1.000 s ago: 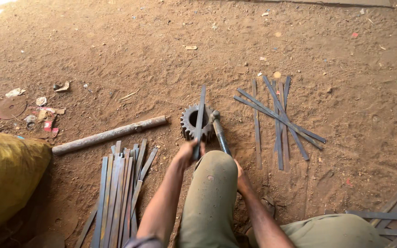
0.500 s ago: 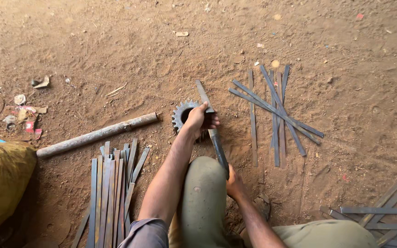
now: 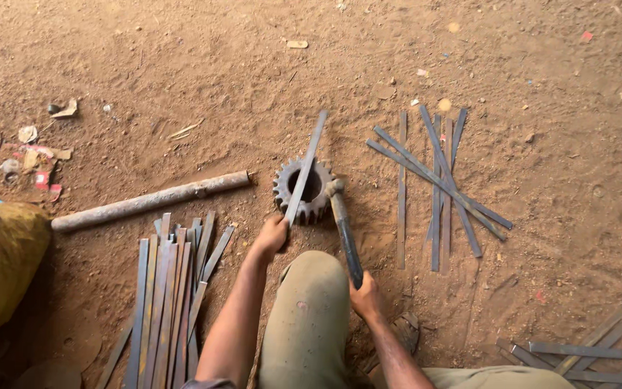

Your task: The person sits on the ground and repeatedly hammers metal strips placed across a gear-shaped metal object. They adjust the strips and strike them with a hammer multiple times.

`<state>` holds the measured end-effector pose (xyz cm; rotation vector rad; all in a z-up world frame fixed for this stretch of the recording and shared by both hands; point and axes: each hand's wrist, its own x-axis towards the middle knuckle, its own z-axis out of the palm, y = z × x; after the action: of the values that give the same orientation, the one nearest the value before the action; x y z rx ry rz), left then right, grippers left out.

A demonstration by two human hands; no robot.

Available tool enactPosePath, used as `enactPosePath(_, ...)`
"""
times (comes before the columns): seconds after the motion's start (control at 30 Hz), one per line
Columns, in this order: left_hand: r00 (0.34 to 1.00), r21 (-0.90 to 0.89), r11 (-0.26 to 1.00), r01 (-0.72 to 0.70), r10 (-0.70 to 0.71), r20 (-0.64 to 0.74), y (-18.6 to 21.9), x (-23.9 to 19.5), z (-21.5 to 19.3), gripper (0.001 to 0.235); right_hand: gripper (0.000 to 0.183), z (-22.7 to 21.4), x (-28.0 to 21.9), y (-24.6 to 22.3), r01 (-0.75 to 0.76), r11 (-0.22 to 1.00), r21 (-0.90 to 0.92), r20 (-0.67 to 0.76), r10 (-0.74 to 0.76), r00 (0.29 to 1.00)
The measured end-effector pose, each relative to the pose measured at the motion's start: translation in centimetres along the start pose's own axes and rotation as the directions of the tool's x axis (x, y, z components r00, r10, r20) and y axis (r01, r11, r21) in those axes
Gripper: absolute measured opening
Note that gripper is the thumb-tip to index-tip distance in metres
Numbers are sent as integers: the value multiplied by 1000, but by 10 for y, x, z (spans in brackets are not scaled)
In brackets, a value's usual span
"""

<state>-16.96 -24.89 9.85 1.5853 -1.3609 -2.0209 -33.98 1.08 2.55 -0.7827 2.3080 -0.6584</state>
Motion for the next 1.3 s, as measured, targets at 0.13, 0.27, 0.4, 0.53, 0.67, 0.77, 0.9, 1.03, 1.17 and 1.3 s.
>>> enactPosePath(0.13, 985, 203, 972, 115, -85, -152, -70, -17, -13, 55, 45, -17, -4, -8, 62, 996, 62, -99, -55, 994)
enactPosePath(0.27, 982, 287, 953, 94, -42, -184, -120, -20, -24, 76, 40, -57, -29, -38, 52, 983, 178, -58, -42, 997)
enactPosePath(0.4, 982, 218, 968, 125, -90, -166, -157, -27, -29, 88, 28, -90, -39, -87, 517, 685, 513, -305, -417, 856)
enactPosePath(0.53, 981, 279, 950, 139, -94, -169, -174, -40, -34, 95, 35, -96, -22, -125, 820, 175, 545, -584, -622, 522)
enactPosePath(0.67, 983, 440, 896, 51, 32, -179, -179, -50, -33, 80, 32, -86, -25, -115, 877, 446, 181, -536, -703, 468)
enactPosePath(0.77, 982, 536, 844, 13, 91, -167, -174, -56, -34, 64, 48, -70, -31, -103, 389, 892, 230, -94, -377, 921)
enactPosePath(0.9, 987, 216, 970, 113, -85, -135, -172, -82, -28, 53, 46, -58, -34, -99, 199, 974, 111, 54, -206, 977)
enactPosePath(1.03, 968, -312, 924, 222, -246, -39, -180, -104, -27, 44, 47, -80, -25, -112, 453, 856, 250, -235, -401, 886)
enactPosePath(1.17, 999, -188, 982, 27, -19, 42, -205, -112, -33, 40, 47, -103, -9, -133, 694, 678, 243, -412, -576, 706)
enactPosePath(1.3, 969, 148, 960, -239, 246, -26, -238, -121, -34, 37, 50, -82, 6, -147, 618, 703, 352, -311, -535, 785)
